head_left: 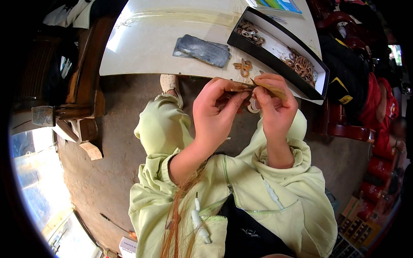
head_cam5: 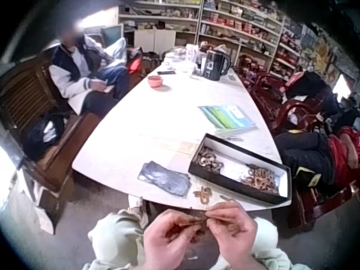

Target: The person sits at a table and uses a sanding block to smooth the edges of small wooden keychains. They handle the items one by one, rotating them to sand different sides, and place the finished pieces into a black box on the table.

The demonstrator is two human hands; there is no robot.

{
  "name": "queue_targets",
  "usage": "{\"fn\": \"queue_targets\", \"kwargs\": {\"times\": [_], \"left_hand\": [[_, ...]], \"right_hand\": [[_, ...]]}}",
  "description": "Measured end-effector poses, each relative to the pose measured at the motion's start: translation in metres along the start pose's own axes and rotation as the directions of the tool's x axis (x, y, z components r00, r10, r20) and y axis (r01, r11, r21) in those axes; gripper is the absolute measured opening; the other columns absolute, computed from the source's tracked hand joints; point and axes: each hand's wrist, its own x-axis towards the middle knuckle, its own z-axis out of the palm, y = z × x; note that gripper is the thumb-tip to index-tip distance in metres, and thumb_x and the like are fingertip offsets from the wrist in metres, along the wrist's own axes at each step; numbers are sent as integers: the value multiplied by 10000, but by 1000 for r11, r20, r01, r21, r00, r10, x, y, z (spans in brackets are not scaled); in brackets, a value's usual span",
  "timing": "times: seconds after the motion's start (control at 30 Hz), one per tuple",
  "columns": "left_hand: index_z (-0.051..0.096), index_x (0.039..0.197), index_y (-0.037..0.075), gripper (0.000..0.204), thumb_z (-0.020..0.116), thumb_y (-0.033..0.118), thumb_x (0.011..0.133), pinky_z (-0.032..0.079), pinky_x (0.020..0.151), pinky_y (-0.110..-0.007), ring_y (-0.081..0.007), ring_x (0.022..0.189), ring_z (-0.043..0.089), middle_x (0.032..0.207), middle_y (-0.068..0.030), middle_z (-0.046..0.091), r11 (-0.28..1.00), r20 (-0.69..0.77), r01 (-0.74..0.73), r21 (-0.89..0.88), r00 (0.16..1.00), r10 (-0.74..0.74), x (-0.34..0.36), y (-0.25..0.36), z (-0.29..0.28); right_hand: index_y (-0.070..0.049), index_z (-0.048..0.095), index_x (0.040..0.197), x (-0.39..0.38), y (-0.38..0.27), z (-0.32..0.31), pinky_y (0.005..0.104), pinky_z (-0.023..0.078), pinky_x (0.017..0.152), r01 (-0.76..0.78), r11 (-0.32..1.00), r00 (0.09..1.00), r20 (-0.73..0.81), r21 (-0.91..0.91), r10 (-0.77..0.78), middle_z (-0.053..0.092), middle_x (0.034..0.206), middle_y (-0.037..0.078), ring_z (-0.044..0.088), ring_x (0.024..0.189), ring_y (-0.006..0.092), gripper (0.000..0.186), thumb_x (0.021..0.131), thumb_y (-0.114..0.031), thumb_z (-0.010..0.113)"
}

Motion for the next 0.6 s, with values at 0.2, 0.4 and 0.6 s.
{"fn": "queue_targets", "kwargs": {"times": [0.2, 0.4, 0.6], "left_hand": [[660, 899, -40, 99, 660, -82, 810, 547, 632, -235, -127, 736, 664, 875, -70, 623, 985, -21, -133, 113, 990, 136, 1, -2, 1], [662, 904, -40, 163, 626, -128, 771, 551, 646, -251, -150, 743, 669, 874, -88, 638, 971, -54, -187, 152, 979, 197, 1, -2, 3], [673, 914, -10, 207, 634, -120, 743, 547, 631, -255, -167, 741, 664, 889, -93, 647, 920, -25, -241, 308, 965, 262, 2, -5, 2]], "right_hand": [[15, 632, 1031, -3, -3, 0, 210, 469, 769, -170, 953, 985, 22, 249, 170, 655, 959, 29, 593, 858, 72, 196, 864, -63, 699], [3, 633, 1012, -6, -5, 0, 209, 476, 727, -134, 959, 991, 14, 250, 135, 673, 929, 22, 600, 805, 63, 206, 857, -100, 721], [0, 627, 980, -6, -7, 4, 209, 472, 717, -141, 970, 990, 8, 196, 142, 653, 910, 7, 586, 780, 58, 188, 857, -106, 722]]}}
